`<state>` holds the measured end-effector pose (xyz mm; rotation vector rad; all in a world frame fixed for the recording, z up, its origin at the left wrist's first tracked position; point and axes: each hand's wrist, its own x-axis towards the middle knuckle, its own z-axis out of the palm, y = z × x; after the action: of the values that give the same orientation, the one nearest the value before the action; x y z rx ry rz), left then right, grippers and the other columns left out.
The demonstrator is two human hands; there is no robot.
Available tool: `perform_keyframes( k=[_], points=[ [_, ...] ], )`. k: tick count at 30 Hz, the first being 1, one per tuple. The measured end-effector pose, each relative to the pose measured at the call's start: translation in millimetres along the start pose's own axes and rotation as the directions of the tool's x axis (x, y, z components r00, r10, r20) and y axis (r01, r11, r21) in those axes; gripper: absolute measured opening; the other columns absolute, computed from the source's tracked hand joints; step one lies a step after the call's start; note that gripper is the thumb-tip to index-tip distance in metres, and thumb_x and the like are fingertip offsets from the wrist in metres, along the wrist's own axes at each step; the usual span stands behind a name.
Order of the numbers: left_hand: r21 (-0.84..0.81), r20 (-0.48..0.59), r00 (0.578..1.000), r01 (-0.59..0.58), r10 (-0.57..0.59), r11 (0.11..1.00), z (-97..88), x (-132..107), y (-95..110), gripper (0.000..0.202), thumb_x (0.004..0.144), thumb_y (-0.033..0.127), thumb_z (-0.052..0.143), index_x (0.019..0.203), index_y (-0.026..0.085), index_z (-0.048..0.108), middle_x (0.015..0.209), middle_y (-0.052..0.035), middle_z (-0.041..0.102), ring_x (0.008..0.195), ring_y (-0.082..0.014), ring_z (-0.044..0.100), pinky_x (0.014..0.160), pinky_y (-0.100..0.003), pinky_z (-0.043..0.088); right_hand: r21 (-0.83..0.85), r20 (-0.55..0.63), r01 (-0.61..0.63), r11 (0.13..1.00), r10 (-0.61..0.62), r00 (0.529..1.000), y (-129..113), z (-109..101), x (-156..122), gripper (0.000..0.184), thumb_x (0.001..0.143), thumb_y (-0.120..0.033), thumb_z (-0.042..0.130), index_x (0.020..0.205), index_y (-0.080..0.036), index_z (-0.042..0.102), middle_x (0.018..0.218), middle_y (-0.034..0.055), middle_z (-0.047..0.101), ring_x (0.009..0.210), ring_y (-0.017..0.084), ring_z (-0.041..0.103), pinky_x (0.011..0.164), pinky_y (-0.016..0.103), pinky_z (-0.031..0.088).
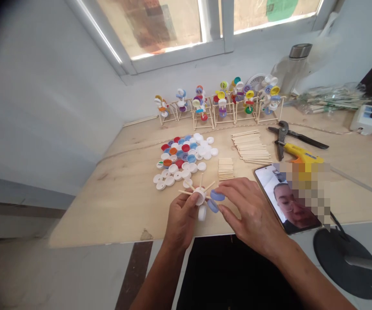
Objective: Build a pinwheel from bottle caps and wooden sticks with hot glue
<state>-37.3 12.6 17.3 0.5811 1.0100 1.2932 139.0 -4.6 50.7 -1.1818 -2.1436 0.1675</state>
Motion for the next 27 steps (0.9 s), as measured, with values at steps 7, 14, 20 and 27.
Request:
perform_keyframes(
  k=[7,14,20,27],
  points=[
    [-0.015,0.024,0.997,0.068,-0.068,0.998,8.2,-3.2,4.6,0.025,0.065,0.035,0.079,0.072,0.013,0.068,0.069,-0.0025,0.064,0.065,-0.0120,0.055,0.067,-0.024,0.042,-0.106,-0.036,0.096,0.990,-0.101,0.994,1.9,5.0,2.8,0.024,0.086,-0.016,0.057,0.110,-0.019,0.055,0.102,0.0076,0.066,0.098,0.022,0.057,0.083,0.038,0.041],
    [-0.005,0.043,0.991,0.124,-0.124,0.992,12.5,-3.6,7.2,0.029,0.063,0.039,0.079,0.066,0.013,0.066,0.066,-0.0025,0.062,0.062,-0.0122,0.053,0.064,-0.024,0.040,-0.138,-0.019,0.104,0.985,-0.108,0.994,2.8,4.4,3.5,0.016,0.087,-0.018,0.055,0.103,-0.018,0.057,0.101,0.0080,0.066,0.094,0.022,0.057,0.080,0.038,0.040],
    [-0.011,0.076,0.988,0.139,-0.137,0.990,11.3,-4.3,4.8,0.027,0.069,0.037,0.076,0.066,0.013,0.065,0.065,-0.0021,0.061,0.062,-0.0116,0.052,0.063,-0.023,0.040,-0.157,0.017,0.082,0.984,-0.080,0.997,3.9,5.8,3.5,0.013,0.088,-0.021,0.052,0.099,-0.020,0.059,0.099,0.0077,0.067,0.094,0.023,0.058,0.083,0.040,0.040],
    [-0.019,0.088,0.987,0.136,-0.134,0.990,12.9,-4.8,4.2,0.026,0.071,0.036,0.074,0.066,0.012,0.065,0.064,-0.0020,0.060,0.062,-0.0108,0.051,0.063,-0.023,0.040,-0.120,0.001,0.054,0.991,-0.054,0.999,1.5,6.3,4.3,0.011,0.089,-0.020,0.050,0.096,-0.019,0.059,0.095,0.0078,0.067,0.092,0.022,0.057,0.080,0.038,0.040]
  ],
)
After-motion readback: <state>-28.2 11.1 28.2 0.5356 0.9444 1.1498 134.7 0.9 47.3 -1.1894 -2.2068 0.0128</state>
